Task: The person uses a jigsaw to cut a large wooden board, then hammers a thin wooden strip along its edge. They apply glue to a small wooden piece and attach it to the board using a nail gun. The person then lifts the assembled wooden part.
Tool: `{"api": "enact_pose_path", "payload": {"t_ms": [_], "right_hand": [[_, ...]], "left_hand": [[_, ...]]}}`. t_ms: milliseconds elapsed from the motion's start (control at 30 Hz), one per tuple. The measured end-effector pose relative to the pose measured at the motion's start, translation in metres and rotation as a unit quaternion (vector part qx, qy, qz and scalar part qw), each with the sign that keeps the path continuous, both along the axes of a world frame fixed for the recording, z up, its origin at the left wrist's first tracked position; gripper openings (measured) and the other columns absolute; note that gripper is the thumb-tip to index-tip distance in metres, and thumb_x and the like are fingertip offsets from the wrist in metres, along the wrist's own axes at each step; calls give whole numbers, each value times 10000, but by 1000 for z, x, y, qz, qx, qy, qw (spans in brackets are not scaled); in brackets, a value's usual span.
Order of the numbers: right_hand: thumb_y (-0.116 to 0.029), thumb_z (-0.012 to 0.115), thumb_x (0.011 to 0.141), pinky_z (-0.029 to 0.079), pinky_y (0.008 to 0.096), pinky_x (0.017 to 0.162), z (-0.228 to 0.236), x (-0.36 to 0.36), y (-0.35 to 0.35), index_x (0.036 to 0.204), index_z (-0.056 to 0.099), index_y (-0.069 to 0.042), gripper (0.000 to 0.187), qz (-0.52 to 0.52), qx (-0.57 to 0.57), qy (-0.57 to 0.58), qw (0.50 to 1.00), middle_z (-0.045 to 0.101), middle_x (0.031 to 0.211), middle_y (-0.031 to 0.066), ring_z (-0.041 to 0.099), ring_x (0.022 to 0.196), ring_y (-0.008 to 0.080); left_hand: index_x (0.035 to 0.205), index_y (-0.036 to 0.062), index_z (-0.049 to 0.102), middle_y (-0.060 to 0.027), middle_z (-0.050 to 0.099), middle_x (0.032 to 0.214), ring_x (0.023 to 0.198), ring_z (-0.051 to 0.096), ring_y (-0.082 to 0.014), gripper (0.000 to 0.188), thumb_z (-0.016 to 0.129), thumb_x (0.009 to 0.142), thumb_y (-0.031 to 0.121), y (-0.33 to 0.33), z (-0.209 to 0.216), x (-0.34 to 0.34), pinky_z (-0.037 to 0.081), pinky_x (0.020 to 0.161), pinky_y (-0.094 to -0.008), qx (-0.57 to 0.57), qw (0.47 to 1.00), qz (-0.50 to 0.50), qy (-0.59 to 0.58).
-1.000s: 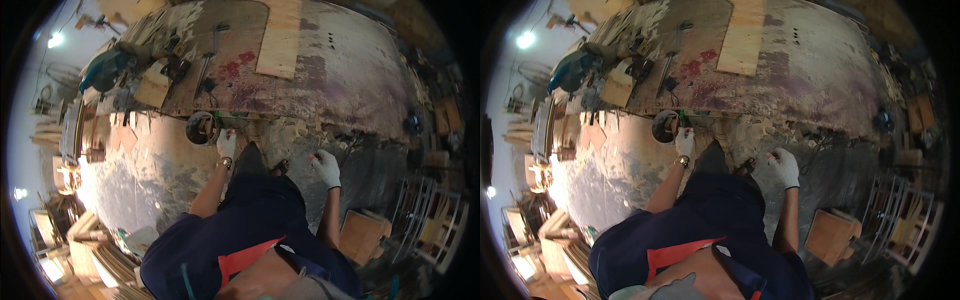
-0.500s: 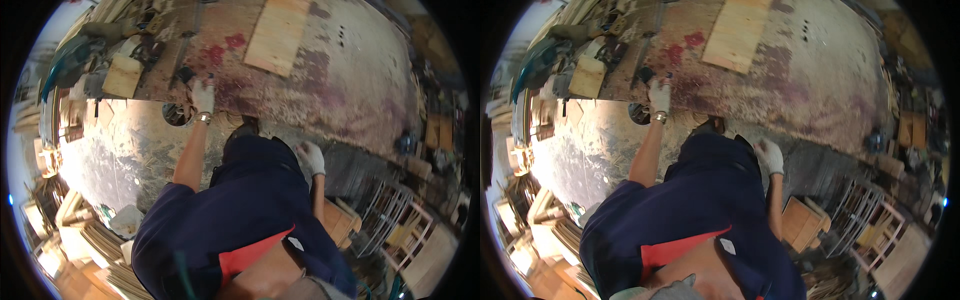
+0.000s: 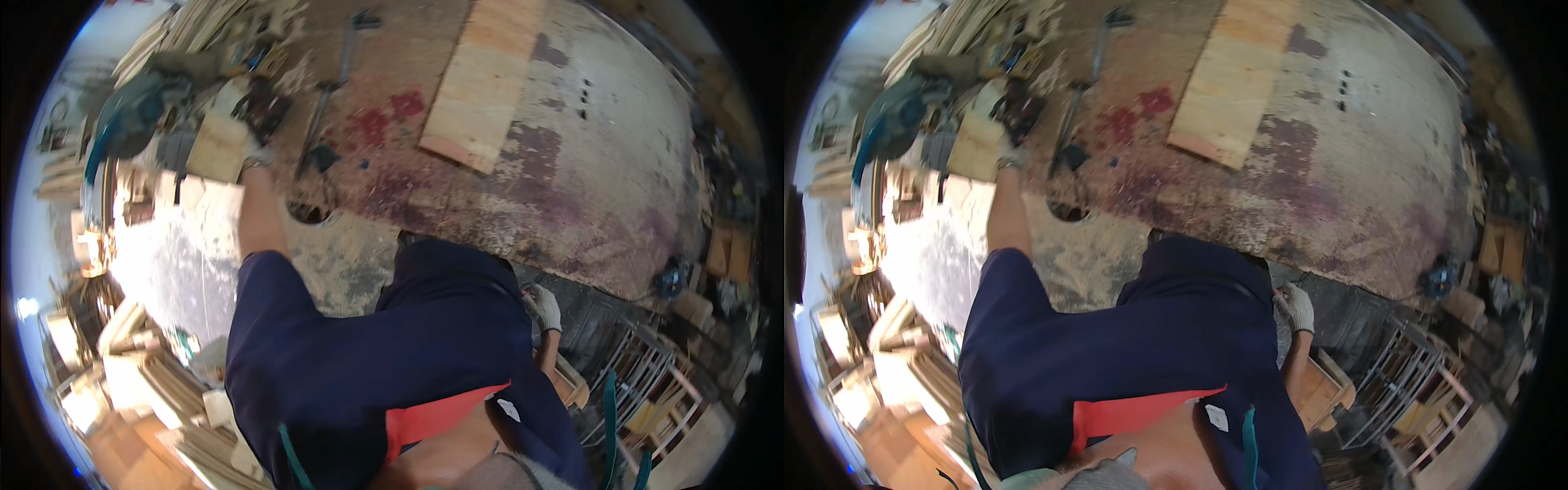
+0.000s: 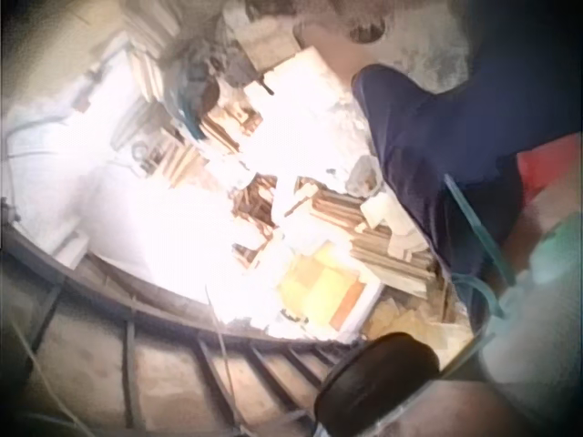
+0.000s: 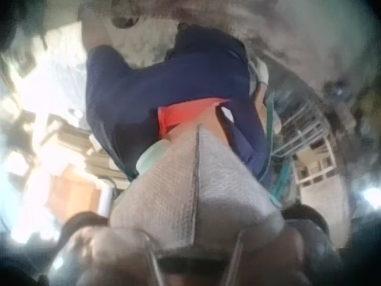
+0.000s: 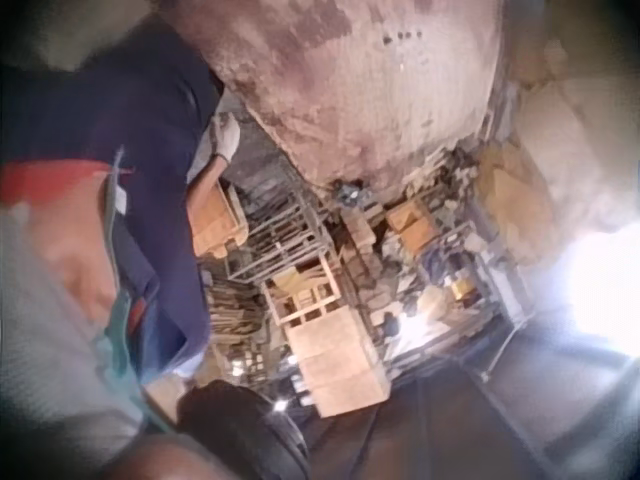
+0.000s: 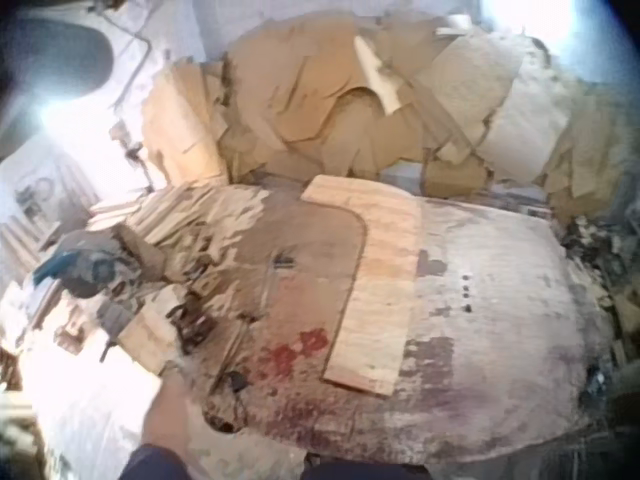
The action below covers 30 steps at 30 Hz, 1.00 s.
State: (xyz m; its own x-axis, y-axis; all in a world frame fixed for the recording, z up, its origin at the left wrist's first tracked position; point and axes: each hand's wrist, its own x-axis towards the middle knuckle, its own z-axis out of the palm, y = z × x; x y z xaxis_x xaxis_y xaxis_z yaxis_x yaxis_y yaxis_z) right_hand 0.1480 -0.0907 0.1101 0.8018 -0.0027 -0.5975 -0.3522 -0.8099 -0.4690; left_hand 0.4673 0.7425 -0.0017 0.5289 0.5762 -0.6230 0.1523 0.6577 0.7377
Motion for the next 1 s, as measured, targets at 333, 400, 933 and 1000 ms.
{"api": "enact_pose_path", "payload": {"t_ms": [333, 400, 933, 1000], "right_hand": [[-330, 675, 927, 506, 440, 740, 72, 111, -6, 1011, 645, -11, 332, -15, 11, -109, 994, 669, 924, 216, 657, 871, 403], [-319, 663, 944, 517, 425, 767, 79, 136, 20, 1073, 667, -19, 327, -29, 54, -140, 988, 693, 953, 203, 677, 891, 374], [-256, 594, 1039, 527, 381, 571, -65, 170, -10, 920, 627, -67, 226, -546, 445, -107, 702, 535, 664, 21, 554, 579, 172], [-249, 602, 1032, 517, 382, 536, -76, 152, -43, 914, 624, -69, 216, -558, 412, -112, 712, 534, 641, 28, 556, 547, 192]], "left_hand": [[874, 123, 522, 4, 528, 714, 592, 472, -107, 295, 476, 1088, 321, -109, 87, 29, 395, 562, -269, 273, 949, -49, -147], [902, 109, 547, 11, 517, 718, 626, 480, -96, 283, 516, 1082, 325, -193, 94, 0, 407, 588, -270, 416, 890, -115, -148], [1160, 12, 608, -272, 628, 1104, 972, 633, -446, 509, 626, 967, 482, -549, 61, -40, 513, 845, -470, 512, 732, -447, -48], [1215, 17, 578, -255, 599, 1171, 1072, 597, -443, 565, 648, 933, 501, -528, 55, -2, 495, 910, -508, 649, 660, -368, 92]]}}
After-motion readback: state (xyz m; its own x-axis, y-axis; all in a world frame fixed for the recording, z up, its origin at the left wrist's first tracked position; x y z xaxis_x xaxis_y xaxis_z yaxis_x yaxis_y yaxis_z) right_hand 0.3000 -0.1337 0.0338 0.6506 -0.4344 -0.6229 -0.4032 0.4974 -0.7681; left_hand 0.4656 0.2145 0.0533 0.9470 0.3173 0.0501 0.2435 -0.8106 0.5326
